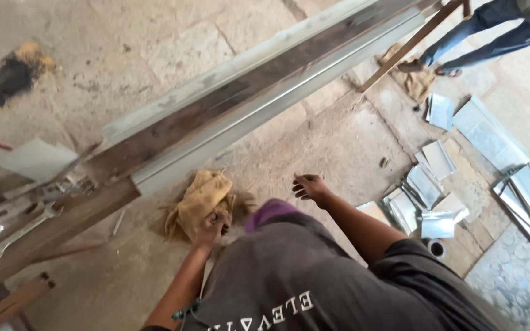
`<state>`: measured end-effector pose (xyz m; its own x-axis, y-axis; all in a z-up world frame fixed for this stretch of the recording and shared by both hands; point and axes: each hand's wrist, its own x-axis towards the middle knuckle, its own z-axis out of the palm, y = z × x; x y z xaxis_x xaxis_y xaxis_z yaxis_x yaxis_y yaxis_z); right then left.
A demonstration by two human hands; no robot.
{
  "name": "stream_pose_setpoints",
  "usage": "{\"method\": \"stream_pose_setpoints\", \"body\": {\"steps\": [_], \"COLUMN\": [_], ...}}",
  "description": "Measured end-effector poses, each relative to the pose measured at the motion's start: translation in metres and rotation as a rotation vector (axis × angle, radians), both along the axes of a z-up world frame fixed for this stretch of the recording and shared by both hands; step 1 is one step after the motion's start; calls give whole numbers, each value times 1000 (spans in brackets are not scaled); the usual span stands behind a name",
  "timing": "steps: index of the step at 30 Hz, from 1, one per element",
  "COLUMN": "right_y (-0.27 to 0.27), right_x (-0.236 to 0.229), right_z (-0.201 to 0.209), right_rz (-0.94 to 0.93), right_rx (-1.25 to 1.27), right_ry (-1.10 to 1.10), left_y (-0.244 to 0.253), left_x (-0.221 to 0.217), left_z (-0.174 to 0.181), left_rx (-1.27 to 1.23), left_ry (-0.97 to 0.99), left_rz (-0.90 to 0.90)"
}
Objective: The person uses a manual metal bending machine to bend long aluminum profiles. They loosen the machine's clamps, insert a profile, tighten the clamps, and pull a lever to bend the metal. The process is repeated for multiple profiles with the assistance of a coworker.
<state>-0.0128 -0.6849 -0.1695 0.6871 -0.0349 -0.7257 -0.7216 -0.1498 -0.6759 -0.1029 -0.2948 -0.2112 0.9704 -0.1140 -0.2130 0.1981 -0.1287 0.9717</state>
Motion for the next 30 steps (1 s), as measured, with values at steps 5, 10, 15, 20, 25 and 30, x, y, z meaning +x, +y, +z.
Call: {"method": "stream_pose_setpoints", "body": {"steps": [5,10,15,20,25,30], "right_y": [-88,-175,-239,-263,-253,-250], "right_x": [51,166,285,343,369,363], "right_z": [-11,-16,4,22,8,7], "right_rz": [-214,-251,-175,-57,-44,-194], "right_rx": [75,213,147,103,286,443], "right_ry": [-73,-149,-109,7,-39,-85], "left_y": [-56,-108,-166,-194,-183,-185], "left_x": [62,162,237,246,233,239], "left_z": [18,45,50,31,16,9], "left_rx": [-182,-528,-684,-664,-768,-798], "left_ry": [407,412,354,215,126,68], "left_rz": [212,473,797,1044,958,1042]}}
